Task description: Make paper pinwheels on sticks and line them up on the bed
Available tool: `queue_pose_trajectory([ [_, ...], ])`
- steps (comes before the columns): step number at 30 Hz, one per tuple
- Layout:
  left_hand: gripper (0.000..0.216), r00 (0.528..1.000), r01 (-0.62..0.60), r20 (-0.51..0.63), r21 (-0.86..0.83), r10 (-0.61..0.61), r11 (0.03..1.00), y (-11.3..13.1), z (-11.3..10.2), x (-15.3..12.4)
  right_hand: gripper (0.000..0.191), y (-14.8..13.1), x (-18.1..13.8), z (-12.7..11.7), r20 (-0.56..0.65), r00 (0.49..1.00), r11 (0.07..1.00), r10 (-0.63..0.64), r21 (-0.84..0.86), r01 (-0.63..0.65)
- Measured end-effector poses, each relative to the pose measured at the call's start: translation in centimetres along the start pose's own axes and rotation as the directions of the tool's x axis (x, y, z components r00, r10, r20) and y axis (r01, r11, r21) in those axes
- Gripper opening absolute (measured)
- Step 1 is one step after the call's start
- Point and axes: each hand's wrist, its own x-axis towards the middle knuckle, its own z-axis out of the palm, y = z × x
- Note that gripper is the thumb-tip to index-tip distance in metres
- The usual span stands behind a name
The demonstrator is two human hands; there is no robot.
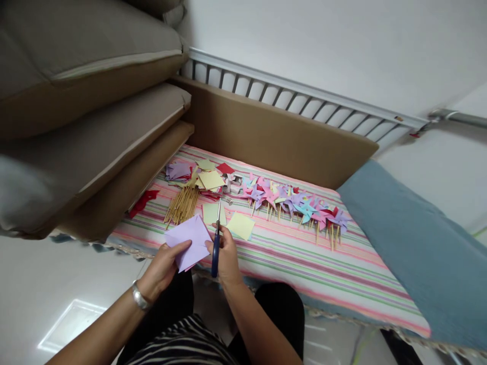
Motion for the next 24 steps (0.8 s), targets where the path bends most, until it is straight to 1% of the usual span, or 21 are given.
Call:
queue_pose_trajectory([
  [2, 0.044, 1.000, 0.009, 0.010, 0.058, -0.009, 0.998, 0.5, -0.5, -0.2, 0.051, 0.0, -0.1, -0.5, 0.023, 1.000, 1.000, 0.003, -0.017, -0.003],
  [5, 0.042, 1.000, 0.011, 0.025, 0.117, -0.014, 0.993, 0.7, -0.9, -0.7, 0.052, -0.1, -0.3, -1.7, 0.016, 1.000, 1.000, 0.007, -0.011, -0.007],
  [7, 0.039, 0.998, 0.031, 0.053, 0.155, -0.040, 0.987, 0.4, -0.6, -0.9, 0.053, -0.4, -0.5, -2.8, 0.014, 1.000, 1.000, 0.013, -0.001, -0.013],
  [9, 0.037, 0.993, 0.049, 0.094, 0.185, -0.067, 0.981, -0.2, 0.0, -1.1, 0.053, -0.9, -0.9, -4.2, 0.011, 1.000, 1.000, -0.005, -0.004, 0.005],
  [12, 0.040, 0.983, 0.072, 0.148, 0.215, -0.105, 0.974, -1.5, 1.8, -1.3, 0.053, -1.9, -1.6, -6.4, -0.005, 0.999, 0.999, -0.045, -0.005, 0.045],
  [15, 0.043, 0.968, 0.107, 0.196, 0.245, -0.158, 0.964, -3.3, 3.9, -1.5, 0.054, -2.4, -2.2, -8.6, -0.021, 0.999, 0.999, -0.026, 0.020, 0.027],
  [18, 0.044, 0.948, 0.140, 0.244, 0.261, -0.206, 0.955, -5.2, 5.7, -1.6, 0.052, -2.1, -2.6, -10.6, -0.028, 1.000, 0.997, -0.009, 0.073, 0.011],
  [21, 0.041, 0.921, 0.202, 0.282, 0.246, -0.270, 0.948, -7.1, 6.5, -1.4, 0.052, -1.6, -2.5, -12.2, -0.098, 0.995, 0.996, -0.002, 0.086, 0.011],
  [24, 0.039, 0.888, 0.299, 0.289, 0.230, -0.359, 0.926, -8.5, 6.5, -0.7, 0.053, -1.1, -2.1, -13.1, -0.186, 0.982, 0.998, -0.039, 0.040, 0.047],
])
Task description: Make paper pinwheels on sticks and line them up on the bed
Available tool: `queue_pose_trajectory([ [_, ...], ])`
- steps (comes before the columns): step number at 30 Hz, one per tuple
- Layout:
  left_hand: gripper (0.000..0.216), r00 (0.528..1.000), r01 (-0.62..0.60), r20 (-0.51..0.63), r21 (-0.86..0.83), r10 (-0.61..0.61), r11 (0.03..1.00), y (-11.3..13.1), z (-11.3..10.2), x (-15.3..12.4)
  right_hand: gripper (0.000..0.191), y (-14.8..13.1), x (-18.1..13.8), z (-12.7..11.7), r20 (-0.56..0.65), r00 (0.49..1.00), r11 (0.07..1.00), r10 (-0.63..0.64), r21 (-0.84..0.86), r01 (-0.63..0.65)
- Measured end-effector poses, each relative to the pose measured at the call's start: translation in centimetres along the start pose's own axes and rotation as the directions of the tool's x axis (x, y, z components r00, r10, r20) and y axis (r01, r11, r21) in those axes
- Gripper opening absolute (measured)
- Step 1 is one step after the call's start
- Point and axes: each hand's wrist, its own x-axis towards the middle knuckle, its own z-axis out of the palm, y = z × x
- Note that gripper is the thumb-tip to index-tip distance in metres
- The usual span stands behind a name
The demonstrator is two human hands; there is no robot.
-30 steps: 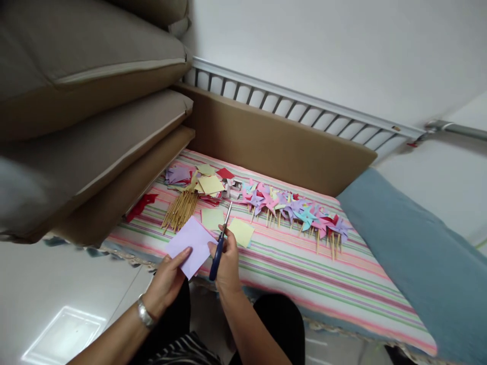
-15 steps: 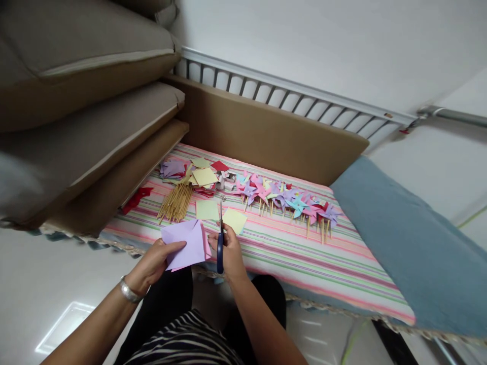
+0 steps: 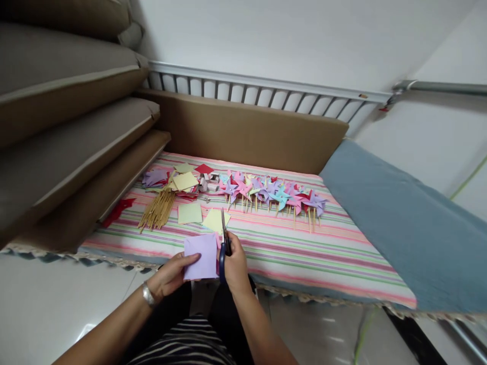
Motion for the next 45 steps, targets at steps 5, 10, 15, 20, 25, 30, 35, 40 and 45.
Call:
queue_pose_trajectory([
  [5, 0.033, 0.997, 0.047, -0.055, -0.063, -0.051, 0.997, -1.0, -1.7, 1.5, 0.049, 0.9, 1.6, 0.4, -0.022, 0.998, 0.995, -0.067, -0.079, 0.065],
  [10, 0.030, 0.987, 0.015, -0.157, -0.048, -0.022, 0.999, -0.2, -4.3, 2.8, 0.051, 1.9, 4.6, 0.7, -0.093, 0.992, 0.989, -0.090, -0.123, 0.078],
  [15, 0.024, 0.923, -0.021, -0.376, 0.154, 0.078, 0.988, 3.9, -7.4, 6.1, 0.058, 2.3, 7.4, -0.4, -0.195, 0.980, 0.999, -0.024, -0.038, 0.017],
  [20, 0.020, 0.838, -0.003, -0.520, 0.303, 0.168, 0.953, 8.8, -9.3, 10.1, 0.061, 1.8, 7.3, -1.3, -0.219, 0.975, 0.998, 0.040, 0.056, -0.029],
  [25, 0.040, 0.733, -0.134, -0.529, 0.505, 0.428, 0.853, 9.4, -8.0, 7.3, 0.058, 0.5, 5.6, -0.7, -0.197, 0.979, 0.994, 0.051, 0.107, -0.030],
  [30, 0.040, 0.949, -0.184, -0.211, 0.236, 0.235, 0.954, 5.5, -3.3, 0.9, 0.057, -0.6, 3.8, 1.9, -0.110, 0.993, 0.984, 0.040, 0.178, -0.020],
  [35, 0.022, 0.960, -0.262, -0.119, -0.056, 0.254, 0.963, 3.5, 1.4, -2.2, 0.056, -1.7, 1.1, 3.6, -0.036, 0.999, 0.981, -0.017, 0.194, 0.023],
  [40, 0.030, 0.929, -0.345, -0.123, 0.060, 0.350, 0.937, 3.8, 3.6, -3.7, 0.056, -3.0, -1.6, 2.8, 0.025, 1.000, 0.976, 0.007, 0.217, -0.013],
  [45, 0.027, 0.945, -0.318, -0.053, 0.066, 0.321, 0.946, 3.8, 4.9, -5.4, 0.056, -3.8, -3.1, 1.7, 0.092, 0.996, 0.974, 0.000, 0.227, -0.021],
])
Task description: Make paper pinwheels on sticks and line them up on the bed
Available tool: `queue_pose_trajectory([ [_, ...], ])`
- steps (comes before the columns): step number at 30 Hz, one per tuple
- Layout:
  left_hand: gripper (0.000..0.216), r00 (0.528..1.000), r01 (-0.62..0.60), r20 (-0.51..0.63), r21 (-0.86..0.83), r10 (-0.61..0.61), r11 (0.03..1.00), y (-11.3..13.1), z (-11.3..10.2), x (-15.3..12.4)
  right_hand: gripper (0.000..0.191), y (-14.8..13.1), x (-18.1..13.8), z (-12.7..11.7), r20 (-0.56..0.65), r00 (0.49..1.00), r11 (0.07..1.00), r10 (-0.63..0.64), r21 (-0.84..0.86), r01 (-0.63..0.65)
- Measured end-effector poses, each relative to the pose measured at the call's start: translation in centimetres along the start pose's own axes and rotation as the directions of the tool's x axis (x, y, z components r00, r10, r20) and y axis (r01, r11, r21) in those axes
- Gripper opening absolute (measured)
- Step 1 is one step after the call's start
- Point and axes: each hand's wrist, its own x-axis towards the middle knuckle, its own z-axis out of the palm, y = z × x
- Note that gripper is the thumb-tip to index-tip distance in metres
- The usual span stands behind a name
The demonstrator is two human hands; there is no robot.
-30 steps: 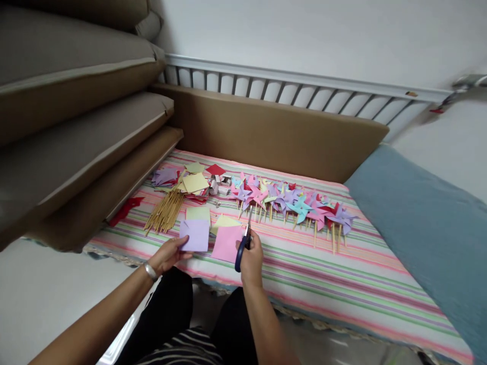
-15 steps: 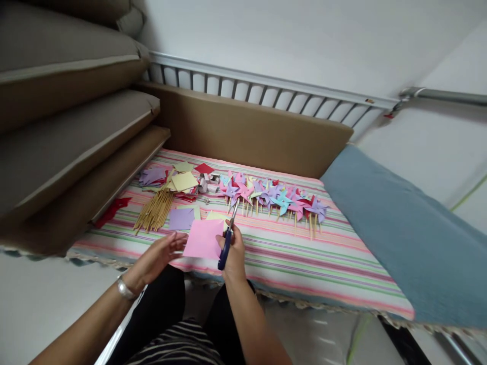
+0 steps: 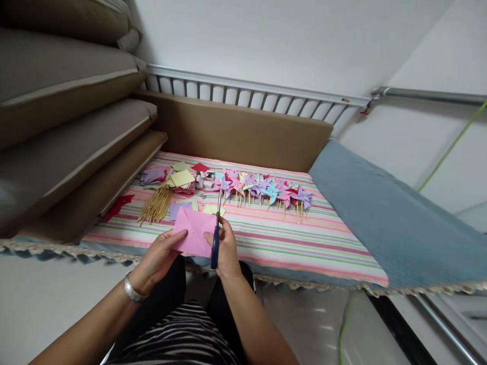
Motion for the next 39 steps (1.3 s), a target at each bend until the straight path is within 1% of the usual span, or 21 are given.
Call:
queue_pose_trajectory([
  [4, 0.023, 0.998, 0.035, 0.046, 0.030, -0.036, 0.999, 0.6, 0.1, -0.8, 0.054, -0.5, -0.6, -0.3, 0.036, 0.999, 1.000, -0.011, 0.018, 0.010],
  [8, 0.025, 0.996, 0.021, 0.089, 0.081, -0.028, 0.996, 1.1, 0.0, -1.1, 0.054, -0.5, -0.9, -0.7, 0.064, 0.998, 0.999, -0.028, 0.034, 0.026],
  [13, 0.029, 0.993, 0.008, 0.118, 0.100, -0.020, 0.995, 1.0, -0.1, -1.1, 0.052, -0.4, -1.1, -0.9, 0.059, 0.998, 1.000, -0.017, 0.007, 0.016],
  [20, 0.028, 0.996, 0.018, 0.088, 0.087, -0.025, 0.996, 0.7, -0.8, -0.8, 0.054, -0.1, -0.8, -0.7, 0.059, 0.998, 0.999, -0.017, -0.033, 0.019],
  [24, 0.028, 0.997, 0.019, 0.068, 0.061, -0.024, 0.998, 0.7, -0.8, -0.5, 0.057, 0.0, -0.7, -0.2, 0.027, 0.999, 0.996, -0.028, -0.084, 0.031],
  [27, 0.030, 0.999, 0.023, 0.022, 0.059, -0.025, 0.998, -0.1, -1.5, 0.3, 0.056, 0.3, -0.4, -0.5, 0.057, 0.998, 0.994, -0.010, -0.104, 0.016],
  [29, 0.030, 0.999, 0.049, -0.024, 0.061, -0.047, 0.997, -1.1, -2.8, 1.5, 0.055, 0.9, -0.1, -1.6, 0.095, 0.994, 0.996, 0.044, -0.085, -0.036],
  [30, 0.030, 0.996, 0.073, -0.052, 0.061, -0.070, 0.995, -1.7, -3.6, 2.3, 0.055, 1.4, 0.0, -2.5, 0.111, 0.991, 0.995, 0.080, -0.065, -0.073],
  [31, 0.028, 0.989, 0.111, -0.109, 0.062, -0.104, 0.992, -2.4, -4.5, 3.2, 0.054, 2.1, 0.1, -3.7, 0.127, 0.985, 0.993, 0.119, -0.036, -0.116],
  [32, 0.027, 0.971, 0.168, -0.179, 0.061, -0.155, 0.984, -3.0, -5.5, 4.2, 0.051, 3.0, 0.0, -5.1, 0.150, 0.975, 0.987, 0.163, -0.025, -0.161],
  [33, 0.026, 0.961, 0.193, -0.215, 0.064, -0.175, 0.979, -3.6, -6.3, 5.3, 0.047, 4.0, -0.1, -6.7, 0.149, 0.969, 0.980, 0.198, -0.014, -0.198],
  [35, 0.023, 0.947, 0.210, -0.265, 0.076, -0.184, 0.975, -4.4, -7.6, 7.7, 0.042, 6.2, -1.0, -10.1, 0.106, 0.962, 0.968, 0.250, -0.020, -0.250],
  [37, 0.020, 0.935, 0.224, -0.303, 0.106, -0.184, 0.969, -4.9, -8.2, 10.3, 0.041, 8.6, -2.3, -13.2, 0.094, 0.952, 0.957, 0.291, -0.023, -0.290],
  [39, 0.020, 0.926, 0.248, -0.326, 0.152, -0.188, 0.957, -5.1, -8.1, 12.9, 0.041, 10.6, -3.7, -15.6, 0.118, 0.941, 0.948, 0.318, -0.012, -0.318],
])
